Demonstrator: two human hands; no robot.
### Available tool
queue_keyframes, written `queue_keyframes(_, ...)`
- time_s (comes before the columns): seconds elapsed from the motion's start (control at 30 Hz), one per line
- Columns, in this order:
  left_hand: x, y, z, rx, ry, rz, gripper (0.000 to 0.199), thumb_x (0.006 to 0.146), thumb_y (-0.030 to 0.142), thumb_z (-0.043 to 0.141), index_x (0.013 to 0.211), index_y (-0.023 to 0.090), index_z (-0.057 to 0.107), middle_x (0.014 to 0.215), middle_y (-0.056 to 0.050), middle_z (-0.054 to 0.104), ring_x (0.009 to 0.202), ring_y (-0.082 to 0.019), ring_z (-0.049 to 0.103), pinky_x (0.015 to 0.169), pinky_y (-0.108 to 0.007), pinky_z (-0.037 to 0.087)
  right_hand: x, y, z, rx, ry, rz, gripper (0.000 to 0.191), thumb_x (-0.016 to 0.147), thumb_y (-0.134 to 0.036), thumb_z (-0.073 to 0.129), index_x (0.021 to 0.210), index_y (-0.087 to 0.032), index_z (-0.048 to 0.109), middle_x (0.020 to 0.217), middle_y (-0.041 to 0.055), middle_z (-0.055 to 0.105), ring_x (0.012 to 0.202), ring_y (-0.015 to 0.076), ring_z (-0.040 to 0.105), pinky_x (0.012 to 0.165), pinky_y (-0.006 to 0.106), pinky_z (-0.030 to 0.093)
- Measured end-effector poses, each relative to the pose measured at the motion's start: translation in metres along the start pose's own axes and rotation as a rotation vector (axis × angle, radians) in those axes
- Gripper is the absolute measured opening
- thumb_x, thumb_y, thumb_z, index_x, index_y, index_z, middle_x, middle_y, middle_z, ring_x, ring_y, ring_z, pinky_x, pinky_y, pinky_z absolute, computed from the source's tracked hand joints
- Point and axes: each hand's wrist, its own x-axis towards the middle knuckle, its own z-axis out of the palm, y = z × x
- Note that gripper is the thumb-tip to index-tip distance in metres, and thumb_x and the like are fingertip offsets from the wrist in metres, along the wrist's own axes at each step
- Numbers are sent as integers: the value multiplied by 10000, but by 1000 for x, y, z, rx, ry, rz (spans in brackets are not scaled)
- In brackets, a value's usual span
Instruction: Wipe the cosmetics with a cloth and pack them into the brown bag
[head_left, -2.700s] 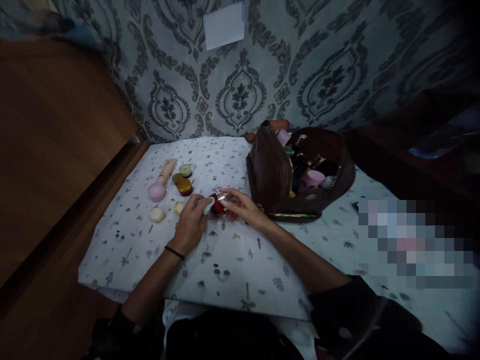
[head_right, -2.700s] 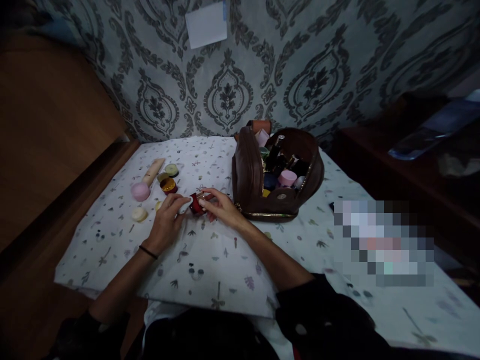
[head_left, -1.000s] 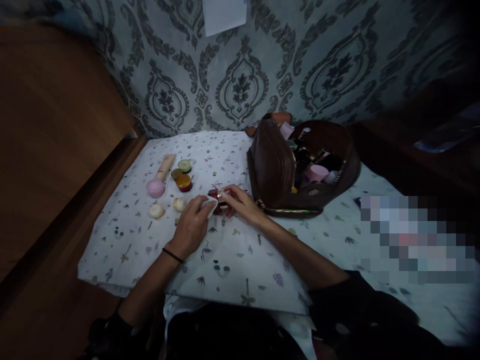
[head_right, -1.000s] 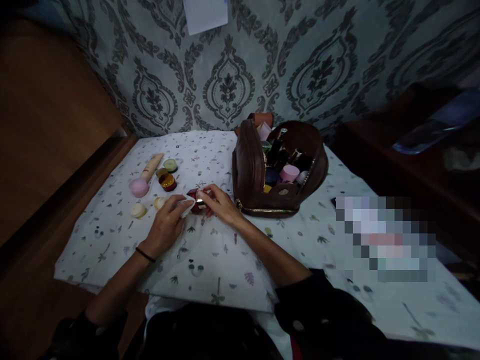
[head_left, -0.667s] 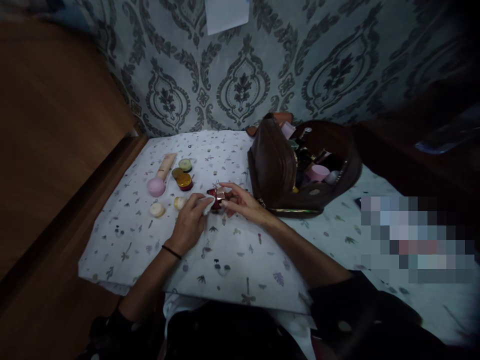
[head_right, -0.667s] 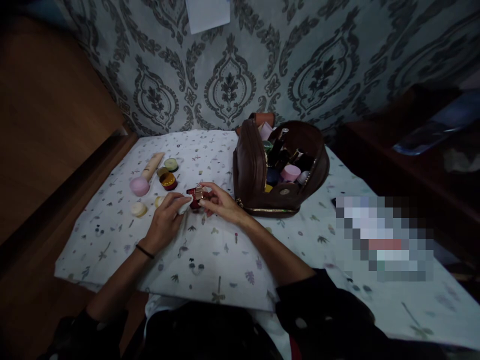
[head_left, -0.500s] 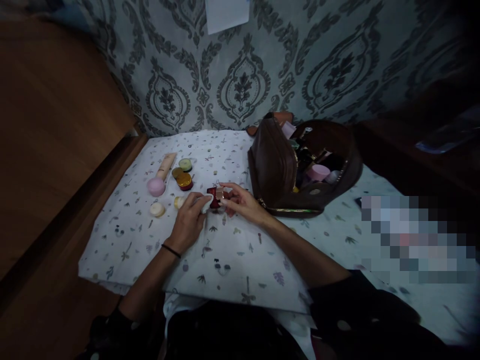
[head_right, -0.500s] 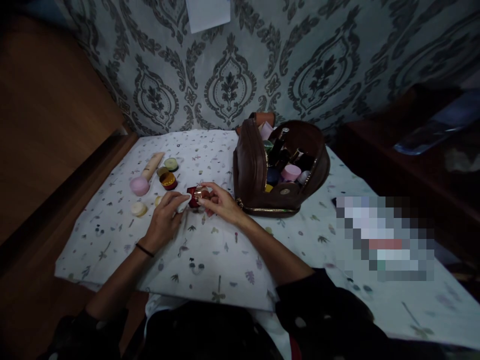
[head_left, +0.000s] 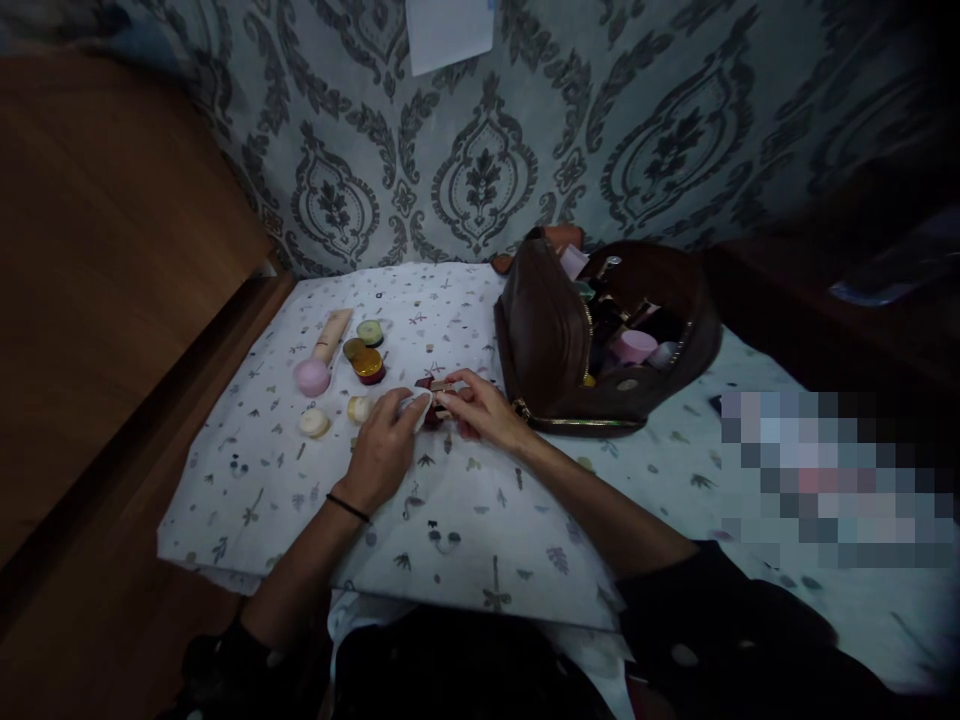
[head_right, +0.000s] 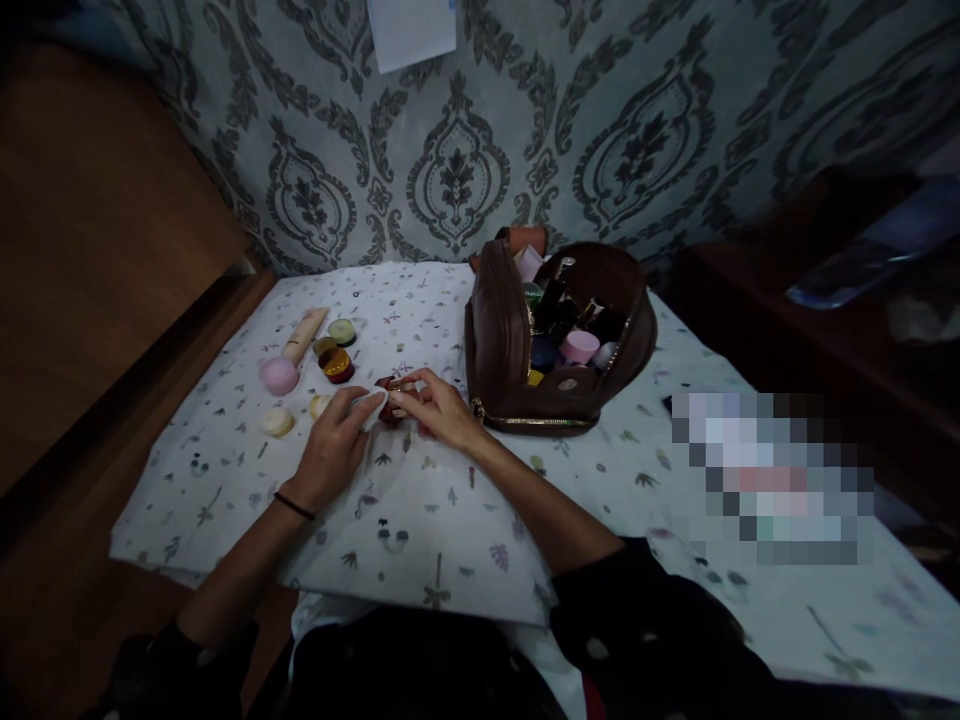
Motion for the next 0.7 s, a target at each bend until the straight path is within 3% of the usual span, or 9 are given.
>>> queue_keyframes(0.13, -3, 0, 1, -33, -9, 2, 528, 798, -19, 429, 1257, 210, 555, 1194, -113, 551, 1097, -221, 557, 932, -373, 516, 2, 4, 0, -7, 21, -3, 422, 838, -582, 602, 1043, -216, 560, 536, -63, 545, 394, 107, 510, 341, 194, 386)
queue_keyframes(0.27, -4, 0, 1, -83, -16, -19, 586, 749, -44, 448, 1262, 222, 551, 1200, -91, 544, 1085, -200, 562, 931, -341, 515, 2, 8, -1, -21, 88, -24, 394, 834, -576, 608, 965, -205, 577, 693, -11, 612, 515, 121, 577, 392, 206, 450)
queue_keyframes(0.33, -3, -1, 1, -103, -13, -25, 586, 747, -49, 452, 1258, 218, 556, 1195, -87, 543, 1070, -192, 566, 922, -328, 515, 1, 9, -1, -16, 101, -35, 400, 842, -565, 599, 1021, -208, 574, 780, 4, 618, 578, 130, 603, 420, 213, 480)
queue_keyframes(0.47, -2, -3, 0, -138, -11, -34, 575, 757, -51, 454, 1263, 200, 560, 1186, -92, 540, 1071, -191, 565, 923, -328, 509, -1, 9, -3, 49, 57, -73, 526, 834, -511, 627, 1270, -255, 482, 964, 22, 597, 679, 134, 629, 456, 210, 506)
queue_keyframes(0.6, 0, -7, 0, -188, -2, -44, 564, 782, -35, 457, 1283, 208, 549, 1161, -81, 543, 1074, -188, 565, 928, -335, 506, 1, 13, -4, 156, -40, -123, 581, 763, -427, 724, 1271, -272, 488, 1108, 42, 593, 793, 148, 626, 526, 230, 545)
queue_keyframes(0.7, 0, -7, 0, -179, 7, -58, 568, 780, -31, 460, 1287, 210, 548, 1165, -83, 543, 1086, -194, 560, 937, -343, 502, 4, 17, -3, 170, -14, -134, 570, 744, -423, 744, 1242, -259, 519, 1023, 26, 606, 719, 136, 607, 512, 242, 539)
